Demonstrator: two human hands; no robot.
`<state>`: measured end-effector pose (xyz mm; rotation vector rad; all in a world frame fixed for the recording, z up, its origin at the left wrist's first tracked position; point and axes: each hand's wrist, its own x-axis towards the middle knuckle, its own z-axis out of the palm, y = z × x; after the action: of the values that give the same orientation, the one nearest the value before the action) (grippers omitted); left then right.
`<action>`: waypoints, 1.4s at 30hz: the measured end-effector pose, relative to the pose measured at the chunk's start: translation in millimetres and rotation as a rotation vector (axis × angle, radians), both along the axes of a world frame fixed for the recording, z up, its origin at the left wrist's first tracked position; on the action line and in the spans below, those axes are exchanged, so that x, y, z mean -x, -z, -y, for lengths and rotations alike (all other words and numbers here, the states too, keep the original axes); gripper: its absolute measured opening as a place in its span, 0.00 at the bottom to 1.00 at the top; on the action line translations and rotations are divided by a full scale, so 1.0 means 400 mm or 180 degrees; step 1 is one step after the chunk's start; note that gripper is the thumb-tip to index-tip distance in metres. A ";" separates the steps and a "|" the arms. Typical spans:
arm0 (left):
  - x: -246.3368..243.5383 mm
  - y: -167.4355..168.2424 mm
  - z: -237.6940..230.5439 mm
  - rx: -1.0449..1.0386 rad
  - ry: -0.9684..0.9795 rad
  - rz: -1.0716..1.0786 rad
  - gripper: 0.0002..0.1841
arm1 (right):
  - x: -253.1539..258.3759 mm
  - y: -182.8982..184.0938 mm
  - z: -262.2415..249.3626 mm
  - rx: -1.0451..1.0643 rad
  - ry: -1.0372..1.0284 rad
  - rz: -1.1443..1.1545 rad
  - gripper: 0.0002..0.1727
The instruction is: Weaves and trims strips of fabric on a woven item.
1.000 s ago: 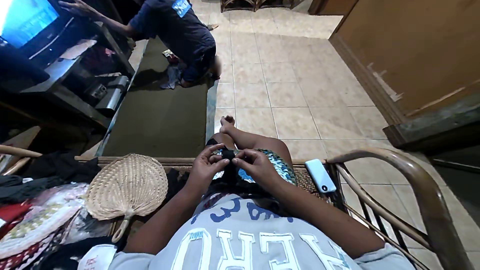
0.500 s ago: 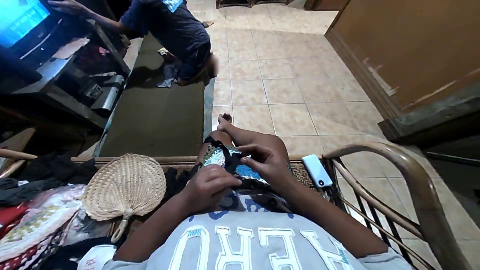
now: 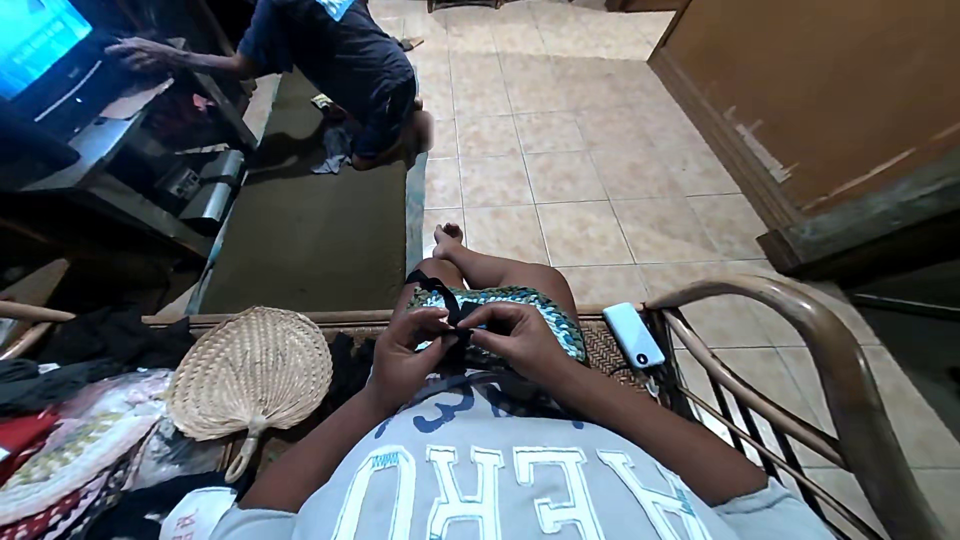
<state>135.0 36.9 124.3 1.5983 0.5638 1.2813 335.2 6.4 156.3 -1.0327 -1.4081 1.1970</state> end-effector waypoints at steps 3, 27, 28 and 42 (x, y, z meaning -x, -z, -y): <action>-0.005 0.002 0.002 0.0112 -0.0122 0.0091 0.17 | 0.012 0.006 0.006 0.0017 0.0139 -0.0081 0.06; -0.012 -0.026 -0.002 0.1391 0.0015 -0.0099 0.18 | 0.019 0.030 0.006 0.0472 0.0224 -0.0317 0.04; -0.010 -0.025 -0.004 0.1432 0.0072 -0.0090 0.17 | 0.016 0.028 0.005 0.0513 0.0208 -0.0280 0.04; -0.007 -0.003 -0.003 0.0826 -0.0056 -0.0235 0.10 | 0.005 0.032 -0.001 0.1790 -0.0784 -0.1119 0.04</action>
<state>138.0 38.2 125.3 1.4305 0.7596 1.1156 333.3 6.8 143.7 -0.9665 -0.9564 1.9232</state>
